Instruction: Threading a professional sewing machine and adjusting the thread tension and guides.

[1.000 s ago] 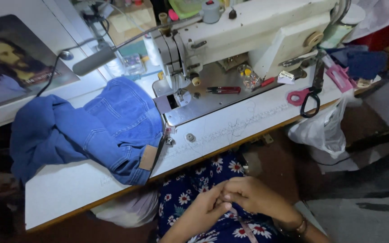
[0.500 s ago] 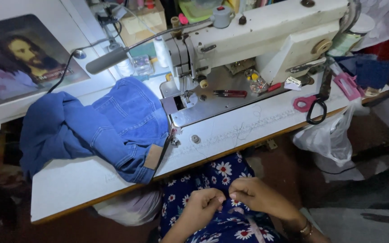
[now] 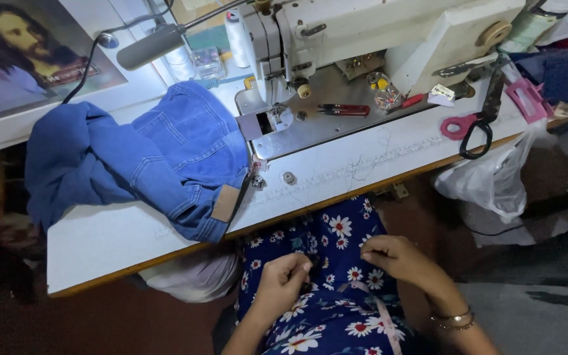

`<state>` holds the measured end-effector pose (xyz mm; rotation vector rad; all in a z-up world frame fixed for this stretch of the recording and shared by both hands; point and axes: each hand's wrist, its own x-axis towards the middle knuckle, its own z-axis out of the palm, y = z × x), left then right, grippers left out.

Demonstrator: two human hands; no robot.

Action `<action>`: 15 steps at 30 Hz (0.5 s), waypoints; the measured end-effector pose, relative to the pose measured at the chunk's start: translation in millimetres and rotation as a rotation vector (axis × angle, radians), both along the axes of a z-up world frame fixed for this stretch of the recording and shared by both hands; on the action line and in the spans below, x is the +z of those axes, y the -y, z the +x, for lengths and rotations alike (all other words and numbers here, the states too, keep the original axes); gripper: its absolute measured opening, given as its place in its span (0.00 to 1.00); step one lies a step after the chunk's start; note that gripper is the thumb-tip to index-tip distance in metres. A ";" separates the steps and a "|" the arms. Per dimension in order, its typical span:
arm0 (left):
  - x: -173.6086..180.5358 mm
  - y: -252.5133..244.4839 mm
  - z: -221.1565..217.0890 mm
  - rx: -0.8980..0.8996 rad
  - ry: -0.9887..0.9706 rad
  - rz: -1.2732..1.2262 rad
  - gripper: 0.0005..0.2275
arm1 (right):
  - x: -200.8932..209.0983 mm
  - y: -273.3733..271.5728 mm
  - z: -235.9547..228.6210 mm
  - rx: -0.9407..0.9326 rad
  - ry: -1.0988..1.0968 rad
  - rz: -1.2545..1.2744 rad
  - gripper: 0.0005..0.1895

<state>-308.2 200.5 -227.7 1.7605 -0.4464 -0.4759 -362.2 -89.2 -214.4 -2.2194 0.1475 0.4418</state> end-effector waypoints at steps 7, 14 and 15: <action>-8.4 -0.7 -1.9 -0.054 0.336 0.109 0.10 | -11.5 -3.9 -1.5 0.052 0.017 -0.112 0.14; -22.3 24.3 10.6 -0.155 0.537 0.084 0.06 | -44.1 -30.7 28.8 0.176 0.166 0.091 0.23; -23.1 26.9 14.2 -0.140 0.591 0.100 0.06 | -53.2 -33.8 34.5 0.237 0.115 0.205 0.26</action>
